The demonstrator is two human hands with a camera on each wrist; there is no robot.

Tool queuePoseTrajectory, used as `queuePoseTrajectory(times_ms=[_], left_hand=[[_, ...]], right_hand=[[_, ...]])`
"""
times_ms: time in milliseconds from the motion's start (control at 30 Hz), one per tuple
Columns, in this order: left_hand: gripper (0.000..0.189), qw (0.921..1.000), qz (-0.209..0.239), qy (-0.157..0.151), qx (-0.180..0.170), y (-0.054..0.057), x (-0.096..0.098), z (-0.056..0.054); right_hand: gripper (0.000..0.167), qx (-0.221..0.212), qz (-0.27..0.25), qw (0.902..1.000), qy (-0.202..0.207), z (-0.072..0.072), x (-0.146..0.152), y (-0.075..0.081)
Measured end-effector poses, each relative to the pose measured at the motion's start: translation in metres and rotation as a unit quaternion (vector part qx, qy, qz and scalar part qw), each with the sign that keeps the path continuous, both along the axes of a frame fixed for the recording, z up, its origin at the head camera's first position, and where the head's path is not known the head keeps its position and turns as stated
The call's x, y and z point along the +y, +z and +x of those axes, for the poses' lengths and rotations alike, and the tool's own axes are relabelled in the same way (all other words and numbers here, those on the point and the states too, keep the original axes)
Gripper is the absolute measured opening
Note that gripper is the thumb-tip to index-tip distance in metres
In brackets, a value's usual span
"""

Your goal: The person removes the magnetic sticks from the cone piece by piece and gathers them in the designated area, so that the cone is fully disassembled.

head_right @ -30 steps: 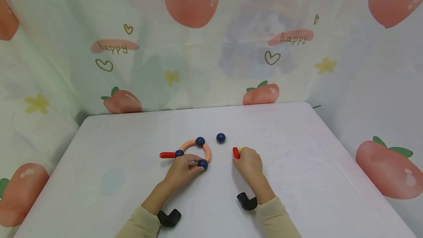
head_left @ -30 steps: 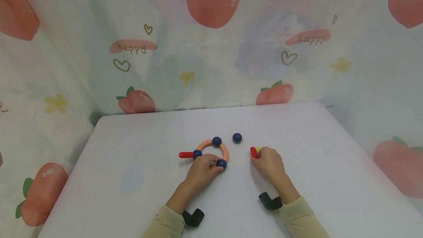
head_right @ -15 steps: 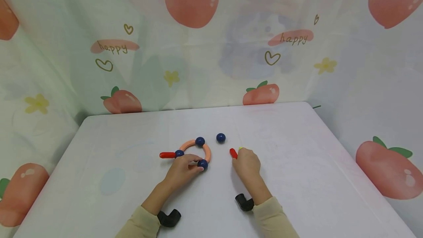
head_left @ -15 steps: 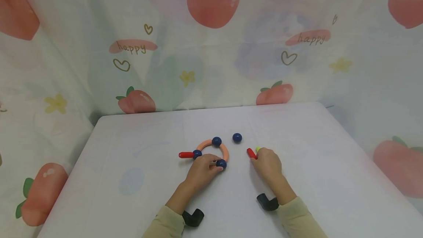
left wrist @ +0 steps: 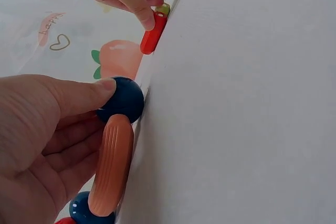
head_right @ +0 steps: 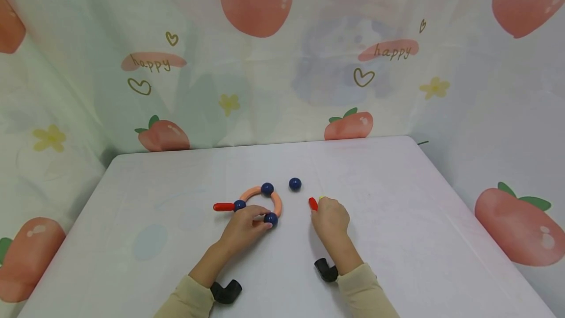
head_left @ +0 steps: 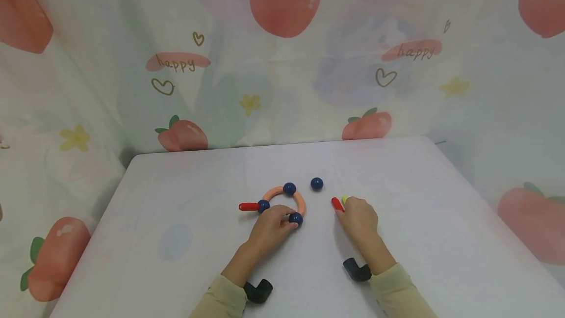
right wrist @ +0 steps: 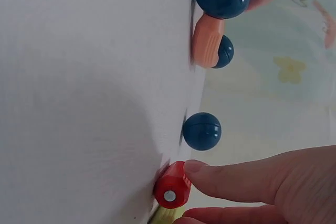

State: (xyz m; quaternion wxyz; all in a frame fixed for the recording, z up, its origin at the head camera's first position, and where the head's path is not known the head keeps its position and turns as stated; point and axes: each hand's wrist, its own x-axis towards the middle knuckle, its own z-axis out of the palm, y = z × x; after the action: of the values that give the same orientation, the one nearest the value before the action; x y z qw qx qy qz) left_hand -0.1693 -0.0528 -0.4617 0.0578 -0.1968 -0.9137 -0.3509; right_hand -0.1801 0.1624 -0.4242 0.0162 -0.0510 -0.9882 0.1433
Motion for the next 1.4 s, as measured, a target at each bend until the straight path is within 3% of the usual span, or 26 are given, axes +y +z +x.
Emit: queuePoseTrajectory(times_ms=[100,200,300,400,500,567,667,767,1000,1100,1200,1400], left_hand=[[0.036,0.9997,-0.004,0.003,-0.022,0.007,-0.003,0.002],[0.039,0.9987,0.013,0.017,-0.046,0.021,-0.013,0.001],[0.037,0.9967,0.066,0.037,-0.031,0.037,-0.031,-0.004],[0.035,0.9912,0.111,0.07,-0.006,0.044,-0.055,-0.01],[0.039,0.9862,0.129,0.1,-0.029,0.042,-0.076,-0.015],[0.044,0.986,0.115,0.104,-0.062,0.037,-0.085,-0.016],[0.049,0.9848,0.092,0.103,-0.106,0.029,-0.092,-0.015],[0.045,0.9839,0.08,0.11,-0.116,0.021,-0.093,-0.013],[0.027,0.9881,0.061,0.125,-0.067,0.015,-0.091,-0.01],[0.027,0.9923,0.023,0.116,-0.038,0.016,-0.09,-0.005],[0.028,0.995,-0.042,0.089,0.018,0.016,-0.087,0.003],[0.031,0.9803,-0.14,0.039,0.134,0.017,-0.082,0.019]], right_hand=[[0.029,0.003,-0.008,1.0,0.002,0.002,-0.001,0.002],[0.032,0.008,-0.019,0.9997,0.011,0.005,-0.002,0.004],[0.03,0.014,-0.033,0.9989,0.03,0.006,-0.006,0.008],[0.02,0.008,-0.046,0.997,0.061,0.008,-0.015,0.012],[0.024,-0.014,-0.065,0.9931,0.097,0.009,-0.029,0.013],[0.029,-0.022,-0.077,0.9899,0.117,0.011,-0.039,0.01],[0.03,-0.007,-0.079,0.9856,0.149,0.013,-0.051,0.005],[0.03,0.024,-0.076,0.9812,0.176,0.015,-0.059,0.003],[0.024,0.045,-0.071,0.9759,0.201,0.013,-0.065,0.002],[0.019,0.046,-0.071,0.9755,0.203,0.01,-0.065,0.002],[0.016,0.049,-0.062,0.976,0.203,0.006,-0.063,0.002],[0.019,0.041,-0.071,0.9771,0.197,-0.004,-0.061,0.001]])
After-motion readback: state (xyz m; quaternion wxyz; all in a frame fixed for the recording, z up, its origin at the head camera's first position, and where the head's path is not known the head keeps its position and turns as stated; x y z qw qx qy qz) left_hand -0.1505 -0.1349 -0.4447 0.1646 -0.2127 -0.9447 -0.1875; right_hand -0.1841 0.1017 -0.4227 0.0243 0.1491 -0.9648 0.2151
